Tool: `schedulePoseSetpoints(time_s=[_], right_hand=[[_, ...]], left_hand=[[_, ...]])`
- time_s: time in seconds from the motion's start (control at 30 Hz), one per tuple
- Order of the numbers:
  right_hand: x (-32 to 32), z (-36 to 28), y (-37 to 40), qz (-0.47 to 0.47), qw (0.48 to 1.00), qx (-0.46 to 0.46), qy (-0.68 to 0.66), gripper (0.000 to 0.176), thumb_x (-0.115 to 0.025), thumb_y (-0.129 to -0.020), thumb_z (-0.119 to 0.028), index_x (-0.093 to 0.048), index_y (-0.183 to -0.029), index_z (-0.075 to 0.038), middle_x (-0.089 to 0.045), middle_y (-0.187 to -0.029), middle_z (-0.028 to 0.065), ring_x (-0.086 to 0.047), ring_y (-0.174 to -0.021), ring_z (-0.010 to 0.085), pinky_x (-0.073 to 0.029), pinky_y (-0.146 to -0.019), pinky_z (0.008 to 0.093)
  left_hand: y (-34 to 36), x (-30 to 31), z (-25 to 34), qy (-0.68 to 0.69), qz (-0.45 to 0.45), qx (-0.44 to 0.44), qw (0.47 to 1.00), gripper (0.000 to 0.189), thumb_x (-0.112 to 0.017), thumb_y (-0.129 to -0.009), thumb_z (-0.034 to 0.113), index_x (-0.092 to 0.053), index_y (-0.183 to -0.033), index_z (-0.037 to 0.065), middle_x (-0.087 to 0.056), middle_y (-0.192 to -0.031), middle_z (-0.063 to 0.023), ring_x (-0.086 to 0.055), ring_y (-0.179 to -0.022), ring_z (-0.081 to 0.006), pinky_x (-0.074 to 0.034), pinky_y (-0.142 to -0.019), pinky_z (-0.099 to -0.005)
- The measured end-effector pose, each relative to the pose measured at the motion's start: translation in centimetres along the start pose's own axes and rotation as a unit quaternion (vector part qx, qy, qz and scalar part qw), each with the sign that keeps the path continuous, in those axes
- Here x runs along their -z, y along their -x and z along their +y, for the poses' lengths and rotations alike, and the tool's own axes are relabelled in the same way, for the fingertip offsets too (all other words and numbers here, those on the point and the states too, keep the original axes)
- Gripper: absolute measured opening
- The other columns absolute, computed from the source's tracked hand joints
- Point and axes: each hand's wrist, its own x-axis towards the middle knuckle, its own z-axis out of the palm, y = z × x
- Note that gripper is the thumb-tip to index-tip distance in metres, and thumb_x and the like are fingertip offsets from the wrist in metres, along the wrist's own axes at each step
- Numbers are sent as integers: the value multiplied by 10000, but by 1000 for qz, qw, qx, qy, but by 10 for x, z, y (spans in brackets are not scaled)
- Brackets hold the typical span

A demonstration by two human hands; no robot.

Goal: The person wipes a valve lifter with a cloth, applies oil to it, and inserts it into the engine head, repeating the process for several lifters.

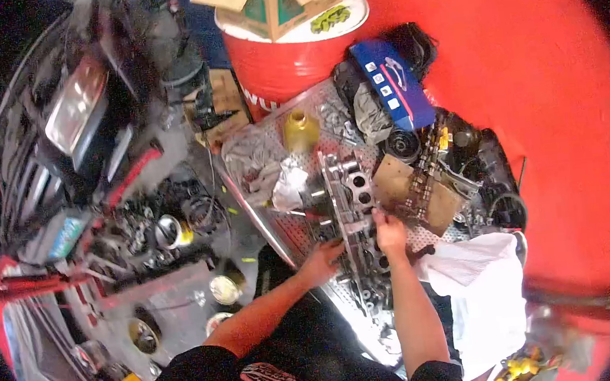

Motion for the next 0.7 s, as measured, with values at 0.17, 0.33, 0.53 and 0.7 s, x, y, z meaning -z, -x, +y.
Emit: schedulePoseSetpoints(time_s=[0.17, 0.33, 0.53, 0.7], right_hand=[[5, 3, 0, -30, 993, -47, -108, 605, -608, -862, -544, -663, -1083, 16, -674, -1045, 228, -629, -1010, 321, -449, -920, 386], [-5, 26, 8, 6, 943, -92, -320, 412, -666, -915, -283, -581, -1173, 27, -654, -1045, 113, -602, -940, 177, -472, -856, 300], [19, -24, 25, 140, 923, -160, -321, 465, -656, -928, -256, -523, -1254, 47, -592, -1182, 151, -565, -1082, 218, -446, -954, 334], [25, -84, 30, 202, 910, -166, -320, 384, -622, -945, -234, -556, -1214, 32, -589, -1188, 130, -542, -1102, 194, -410, -982, 318]], left_hand=[[-16, 55, -8, -208, -149, -29, 966, 679, -591, -763, 96, -404, -1412, 32, -529, -1299, -227, -483, -1195, -389, -413, -995, -484], [-84, 182, 13, -212, 8, -152, 965, 522, -623, -749, 72, -554, -1264, 25, -625, -853, -137, -601, -752, -329, -493, -668, -451], [-320, 311, 43, -285, 242, -158, 914, 221, -638, -823, 130, -610, -1001, 3, -577, -914, -177, -559, -859, -357, -469, -754, -472], [-494, 333, 24, -346, 220, -45, 911, 335, -673, -820, 202, -619, -1080, -3, -582, -1091, -214, -553, -1007, -405, -481, -851, -490]])
